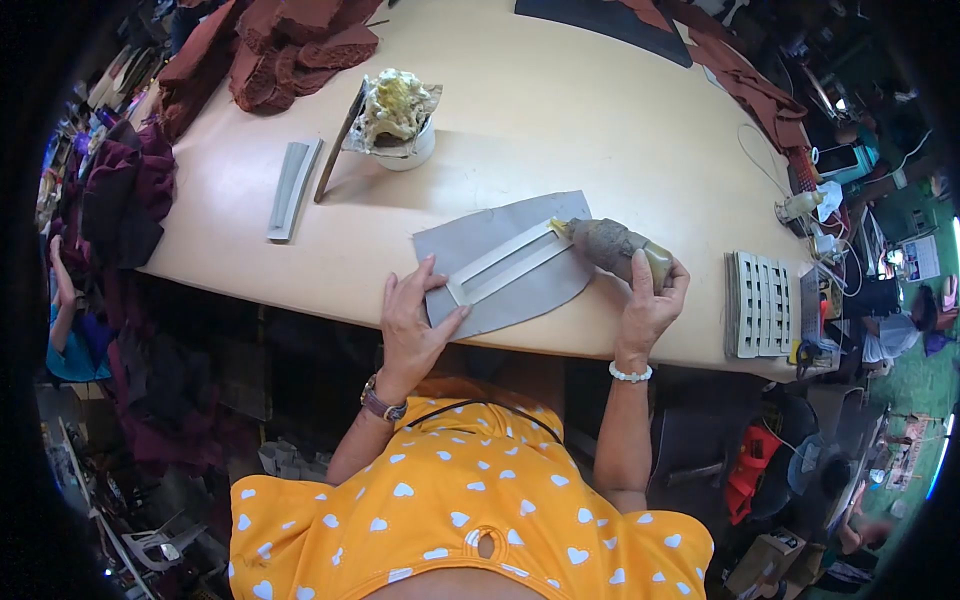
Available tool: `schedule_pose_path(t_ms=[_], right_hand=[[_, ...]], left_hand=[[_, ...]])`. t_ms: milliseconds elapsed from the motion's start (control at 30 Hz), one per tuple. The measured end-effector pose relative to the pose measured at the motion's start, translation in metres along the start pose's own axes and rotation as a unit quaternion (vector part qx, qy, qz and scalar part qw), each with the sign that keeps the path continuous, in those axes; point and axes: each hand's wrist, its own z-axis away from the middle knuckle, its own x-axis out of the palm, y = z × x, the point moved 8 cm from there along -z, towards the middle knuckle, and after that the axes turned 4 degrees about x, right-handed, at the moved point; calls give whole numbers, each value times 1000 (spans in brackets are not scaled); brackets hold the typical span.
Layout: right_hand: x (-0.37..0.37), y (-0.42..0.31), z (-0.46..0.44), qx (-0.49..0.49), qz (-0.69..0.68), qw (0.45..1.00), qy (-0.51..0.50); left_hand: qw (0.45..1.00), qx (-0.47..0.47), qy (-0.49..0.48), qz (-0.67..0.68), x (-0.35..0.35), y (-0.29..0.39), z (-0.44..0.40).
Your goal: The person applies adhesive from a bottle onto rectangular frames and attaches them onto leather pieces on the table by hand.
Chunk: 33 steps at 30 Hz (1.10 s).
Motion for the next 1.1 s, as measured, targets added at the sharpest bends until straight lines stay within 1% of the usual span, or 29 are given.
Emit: schedule_pose_path(t_ms=[133, 233, 533, 633, 733, 1100], right_hand=[[-4, 7, -4, 20, -31, 999, 21], [-6, 11, -6, 20, -29, 999, 27], [-2, 9, -7, 22, -54, 998, 19], [-4, 5, -7, -12, -20, 1000, 5], [-2, -2, -6, -27, 5, 999, -17], [-4, -3, -8, -54, 15, 998, -34]], left_hand=[[1000, 1, -1, -1, 0, 0, 0], [1000, 2, -2, -1, 0, 0, 0], [1000, 8, 2, 0, -1, 1, 0], [1000, 7, 2, -2, -1, 2, -1], [1000, 4, -2, -2, -1, 2, -1], [1000, 2, -2, 1, 0, 0, 0]])
